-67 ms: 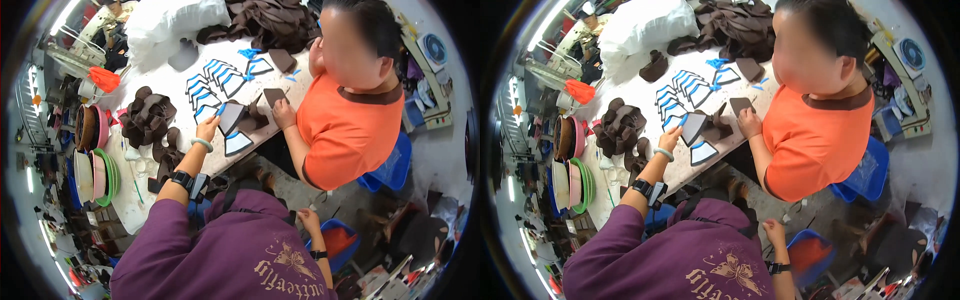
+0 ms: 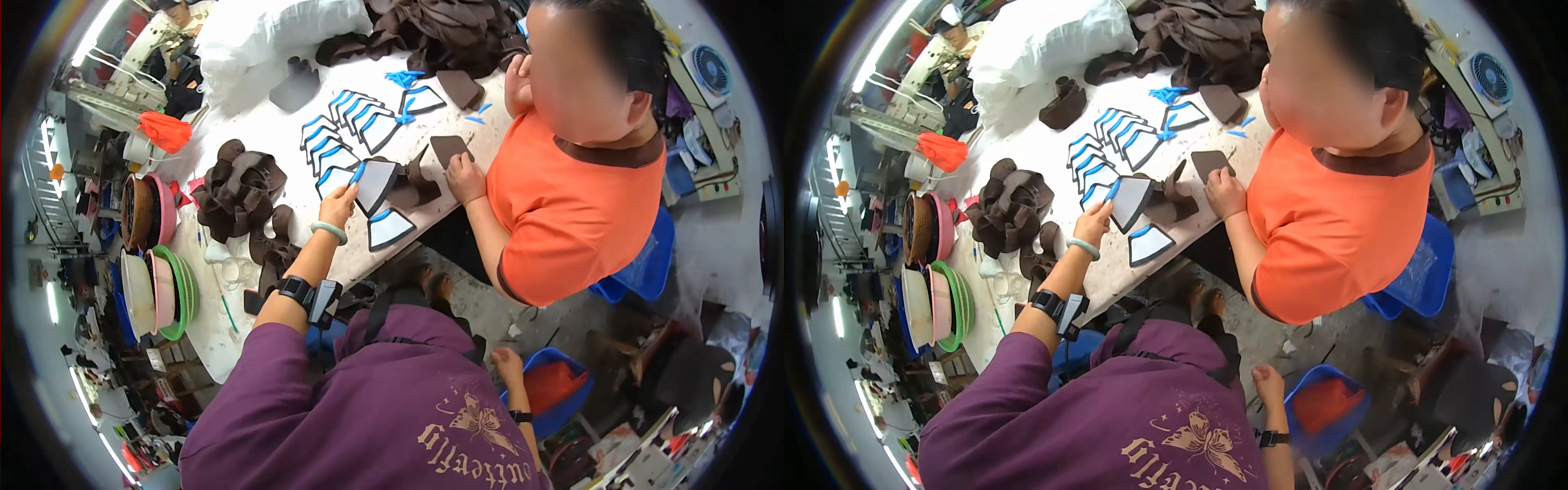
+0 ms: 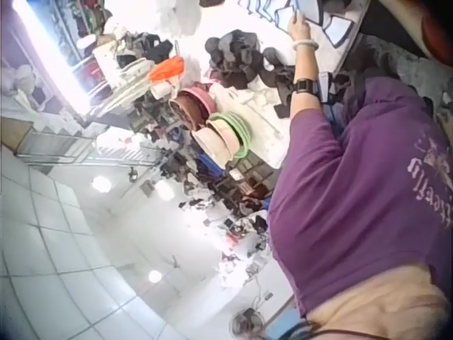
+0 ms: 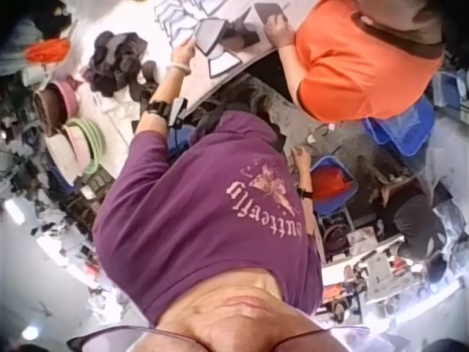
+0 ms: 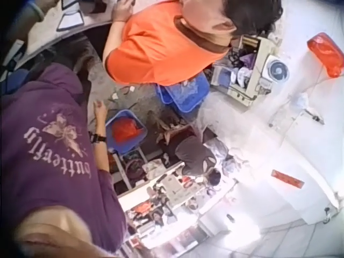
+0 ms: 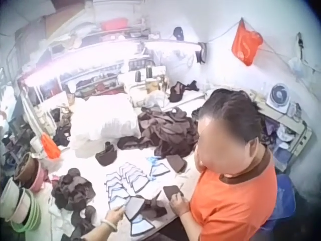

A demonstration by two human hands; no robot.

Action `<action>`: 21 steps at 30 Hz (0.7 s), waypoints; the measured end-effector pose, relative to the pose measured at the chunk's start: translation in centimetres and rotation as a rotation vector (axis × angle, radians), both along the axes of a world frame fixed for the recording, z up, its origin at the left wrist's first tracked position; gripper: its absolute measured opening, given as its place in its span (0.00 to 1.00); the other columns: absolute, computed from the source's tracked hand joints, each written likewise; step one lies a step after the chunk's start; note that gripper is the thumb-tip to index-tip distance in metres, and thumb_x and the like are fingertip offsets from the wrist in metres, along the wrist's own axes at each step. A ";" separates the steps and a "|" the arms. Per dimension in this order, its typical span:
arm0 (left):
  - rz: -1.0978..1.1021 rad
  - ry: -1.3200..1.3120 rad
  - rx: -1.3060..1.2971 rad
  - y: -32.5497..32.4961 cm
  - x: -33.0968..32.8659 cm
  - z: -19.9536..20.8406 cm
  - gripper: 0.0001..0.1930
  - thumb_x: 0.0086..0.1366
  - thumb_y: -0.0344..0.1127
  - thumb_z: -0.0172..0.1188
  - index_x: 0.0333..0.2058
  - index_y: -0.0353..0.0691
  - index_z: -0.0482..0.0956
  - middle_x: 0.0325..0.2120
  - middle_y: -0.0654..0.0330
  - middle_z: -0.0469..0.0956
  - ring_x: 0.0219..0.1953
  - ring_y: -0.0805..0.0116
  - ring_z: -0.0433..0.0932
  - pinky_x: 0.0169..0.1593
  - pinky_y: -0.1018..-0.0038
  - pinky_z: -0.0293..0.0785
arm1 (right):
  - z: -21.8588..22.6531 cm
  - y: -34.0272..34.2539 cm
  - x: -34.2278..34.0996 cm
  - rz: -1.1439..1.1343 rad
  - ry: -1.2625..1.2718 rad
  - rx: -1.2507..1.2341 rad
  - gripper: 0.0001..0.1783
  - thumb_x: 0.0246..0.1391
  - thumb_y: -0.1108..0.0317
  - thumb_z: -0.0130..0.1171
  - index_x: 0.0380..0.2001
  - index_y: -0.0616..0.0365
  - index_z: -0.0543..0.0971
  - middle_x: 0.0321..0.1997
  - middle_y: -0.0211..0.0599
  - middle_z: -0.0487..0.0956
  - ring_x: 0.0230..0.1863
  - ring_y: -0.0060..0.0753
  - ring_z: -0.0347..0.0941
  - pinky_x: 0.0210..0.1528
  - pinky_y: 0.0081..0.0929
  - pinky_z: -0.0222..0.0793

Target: The recorder is seen assembling shoe components by fitting together different parts and applying pressure.

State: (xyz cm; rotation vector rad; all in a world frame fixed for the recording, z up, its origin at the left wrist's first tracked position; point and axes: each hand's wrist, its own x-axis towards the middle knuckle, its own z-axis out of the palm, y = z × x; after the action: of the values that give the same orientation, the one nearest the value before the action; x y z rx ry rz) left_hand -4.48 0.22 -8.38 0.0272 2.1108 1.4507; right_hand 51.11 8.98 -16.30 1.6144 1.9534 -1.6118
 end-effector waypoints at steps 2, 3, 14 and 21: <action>0.028 -0.182 0.253 0.1 -0.3 -0.1 0.14 0.63 0.41 0.63 0.39 0.36 0.80 0.23 0.70 0.71 0.23 0.81 0.67 0.27 0.83 0.64 | -0.8 -2.9 2.9 -0.064 -0.233 -0.116 0.14 0.54 0.61 0.58 0.37 0.60 0.81 0.36 0.44 0.83 0.37 0.33 0.81 0.39 0.29 0.74; 0.022 -0.234 0.285 0.5 0.0 0.0 0.10 0.64 0.40 0.63 0.36 0.39 0.79 0.21 0.72 0.69 0.22 0.82 0.66 0.26 0.83 0.63 | -1.0 -4.5 5.1 0.237 -0.225 0.076 0.14 0.54 0.62 0.58 0.36 0.61 0.81 0.35 0.44 0.83 0.35 0.33 0.81 0.36 0.30 0.74; -0.051 -0.329 0.310 3.7 -4.0 -0.2 0.12 0.67 0.42 0.59 0.40 0.39 0.77 0.23 0.71 0.65 0.24 0.81 0.62 0.28 0.81 0.61 | 4.8 -10.6 -1.0 -0.370 -0.309 -0.146 0.12 0.54 0.68 0.57 0.34 0.67 0.80 0.26 0.39 0.81 0.24 0.27 0.77 0.26 0.26 0.72; -0.016 -0.354 0.229 10.8 -7.7 -3.9 0.19 0.65 0.43 0.60 0.51 0.42 0.73 0.29 0.69 0.68 0.29 0.77 0.67 0.32 0.79 0.65 | 4.9 -13.2 -2.2 -0.747 -0.043 -0.095 0.13 0.54 0.69 0.57 0.36 0.69 0.79 0.29 0.44 0.82 0.27 0.32 0.80 0.28 0.29 0.75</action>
State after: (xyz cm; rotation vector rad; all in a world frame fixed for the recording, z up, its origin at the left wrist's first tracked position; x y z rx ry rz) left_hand -12.15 10.97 -12.29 -0.1169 1.6536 1.5533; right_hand 48.93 -4.19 -11.39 2.4831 1.2749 -1.8106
